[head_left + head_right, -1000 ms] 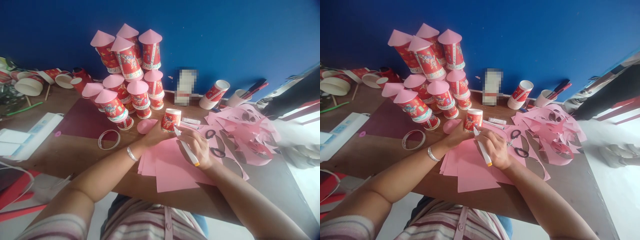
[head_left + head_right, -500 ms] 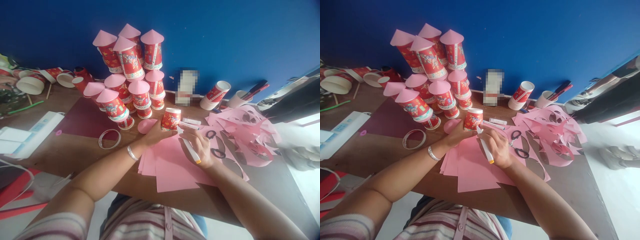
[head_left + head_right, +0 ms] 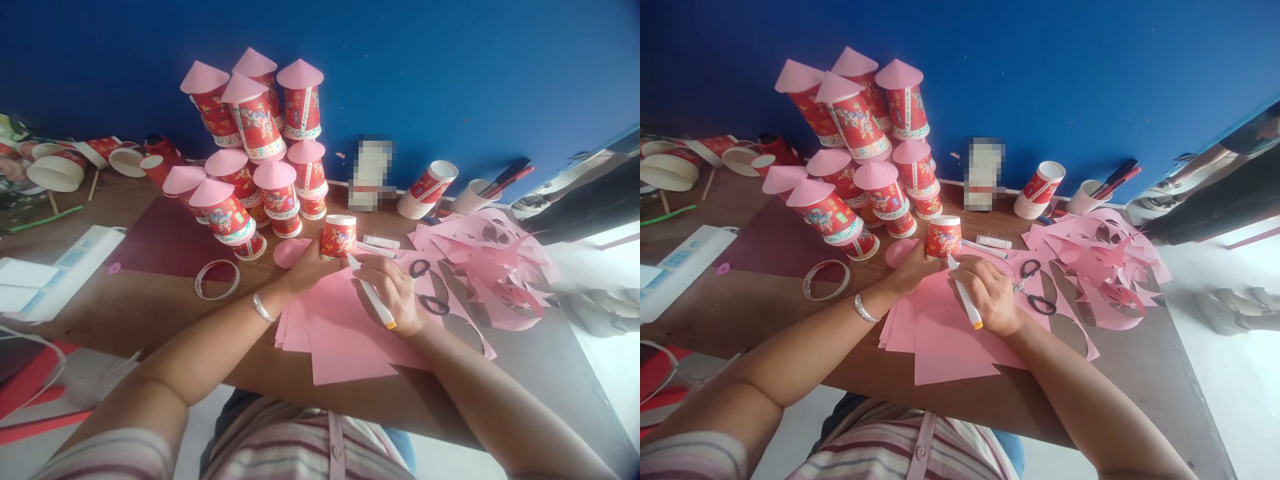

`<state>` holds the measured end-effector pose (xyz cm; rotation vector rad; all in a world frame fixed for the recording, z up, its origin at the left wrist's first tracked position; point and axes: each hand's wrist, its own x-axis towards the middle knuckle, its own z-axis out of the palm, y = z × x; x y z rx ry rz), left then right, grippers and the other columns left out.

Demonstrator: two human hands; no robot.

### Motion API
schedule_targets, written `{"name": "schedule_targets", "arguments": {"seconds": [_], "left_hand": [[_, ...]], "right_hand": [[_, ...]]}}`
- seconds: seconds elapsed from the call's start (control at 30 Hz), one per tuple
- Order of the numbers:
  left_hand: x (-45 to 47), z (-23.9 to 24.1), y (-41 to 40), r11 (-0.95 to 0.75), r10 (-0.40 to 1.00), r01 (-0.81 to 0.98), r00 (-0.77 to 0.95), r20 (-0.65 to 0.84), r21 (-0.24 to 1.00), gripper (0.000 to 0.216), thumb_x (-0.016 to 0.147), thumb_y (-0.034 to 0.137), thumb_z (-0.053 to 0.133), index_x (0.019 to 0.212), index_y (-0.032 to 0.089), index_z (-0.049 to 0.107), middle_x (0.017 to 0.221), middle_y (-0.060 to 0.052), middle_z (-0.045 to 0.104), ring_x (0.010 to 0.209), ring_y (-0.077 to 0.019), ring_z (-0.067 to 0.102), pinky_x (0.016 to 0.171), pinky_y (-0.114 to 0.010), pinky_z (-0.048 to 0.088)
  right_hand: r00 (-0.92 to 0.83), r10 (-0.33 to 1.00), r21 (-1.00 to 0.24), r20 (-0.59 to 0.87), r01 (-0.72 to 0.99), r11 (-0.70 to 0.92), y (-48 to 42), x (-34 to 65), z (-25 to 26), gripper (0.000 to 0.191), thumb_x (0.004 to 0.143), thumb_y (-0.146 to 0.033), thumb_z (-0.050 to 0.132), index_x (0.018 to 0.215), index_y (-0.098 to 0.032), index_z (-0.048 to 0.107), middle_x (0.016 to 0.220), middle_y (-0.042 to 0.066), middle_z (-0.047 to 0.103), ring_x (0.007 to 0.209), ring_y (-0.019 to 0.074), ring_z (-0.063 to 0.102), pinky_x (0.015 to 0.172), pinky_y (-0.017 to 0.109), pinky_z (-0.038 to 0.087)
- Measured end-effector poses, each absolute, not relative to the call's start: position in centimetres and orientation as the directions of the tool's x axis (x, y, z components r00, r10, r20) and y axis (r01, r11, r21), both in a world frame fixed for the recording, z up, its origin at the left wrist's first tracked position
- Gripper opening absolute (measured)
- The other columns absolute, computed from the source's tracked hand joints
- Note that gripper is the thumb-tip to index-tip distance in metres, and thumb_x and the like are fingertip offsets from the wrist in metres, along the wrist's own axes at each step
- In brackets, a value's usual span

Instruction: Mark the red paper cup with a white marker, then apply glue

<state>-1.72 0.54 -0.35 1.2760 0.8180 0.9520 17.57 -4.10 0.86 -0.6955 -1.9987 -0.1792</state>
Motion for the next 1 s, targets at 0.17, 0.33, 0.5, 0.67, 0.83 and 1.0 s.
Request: {"name": "schedule_targets", "arguments": {"seconds": [0.17,0.33,0.5,0.67,0.83,1.0], "left_hand": [[-1.78,-0.65,0.54,0.066,0.935,-0.142,0.356,-0.012,0.988,0.046,0.077,0.043,0.088,0.107,0.019,0.062,0.098,-0.003,0.068,0.094,-0.0198,0.063,0.087,-0.035,0.052],[-1.78,-0.45,0.58,0.052,0.926,-0.109,0.377,-0.007,0.993,0.042,0.077,0.043,0.087,0.101,0.018,0.063,0.093,-0.003,0.067,0.091,-0.02,0.063,0.084,-0.036,0.052],[-1.8,-0.47,0.51,0.041,0.927,-0.113,0.376,0.004,0.993,0.045,0.079,0.043,0.086,0.109,0.02,0.062,0.101,-0.004,0.068,0.097,-0.0218,0.063,0.088,-0.038,0.052],[-1.73,-0.35,0.44,0.048,0.925,-0.111,0.381,-0.002,0.993,0.054,0.079,0.046,0.087,0.118,0.02,0.06,0.108,-0.006,0.069,0.103,-0.0231,0.064,0.091,-0.038,0.052],[-1.53,0.25,0.39,0.081,0.928,-0.132,0.371,-0.027,0.988,0.056,0.076,0.048,0.088,0.115,0.019,0.06,0.105,-0.006,0.07,0.102,-0.0234,0.066,0.092,-0.039,0.053],[-1.44,-0.03,0.52,0.079,0.926,-0.173,0.377,-0.008,0.982,0.048,0.077,0.044,0.089,0.111,0.02,0.064,0.102,-0.005,0.073,0.099,-0.0228,0.068,0.09,-0.037,0.054]], "right_hand": [[-0.371,0.407,-0.151,0.835,0.556,0.817,-4.06,17.69,0.88,0.024,0.097,-0.009,0.064,0.117,-0.021,0.061,0.095,0.006,0.074,0.089,0.0209,0.077,0.072,0.034,0.065],[-0.377,0.427,-0.175,0.822,0.547,0.819,-4.12,17.9,0.61,0.027,0.096,-0.01,0.064,0.12,-0.022,0.062,0.095,0.006,0.075,0.085,0.0198,0.075,0.07,0.033,0.063],[-0.374,0.422,-0.174,0.826,0.541,0.822,-4.04,17.89,0.43,0.025,0.095,-0.01,0.066,0.118,-0.021,0.062,0.092,0.005,0.073,0.079,0.0185,0.073,0.068,0.032,0.061],[-0.406,0.403,-0.118,0.821,0.569,0.814,-4.05,17.97,0.59,0.019,0.098,-0.009,0.062,0.112,-0.021,0.063,0.088,0.003,0.07,0.073,0.0154,0.069,0.063,0.028,0.058],[-0.433,0.413,-0.09,0.801,0.595,0.799,-4.01,18.41,0.4,0.027,0.099,-0.008,0.056,0.12,-0.024,0.063,0.089,0.002,0.067,0.072,0.0143,0.066,0.064,0.027,0.055],[-0.415,0.417,-0.105,0.809,0.595,0.797,-3.7,18.37,0.04,0.028,0.1,-0.008,0.056,0.123,-0.022,0.062,0.086,0.002,0.066,0.071,0.0144,0.065,0.063,0.027,0.054]]}}
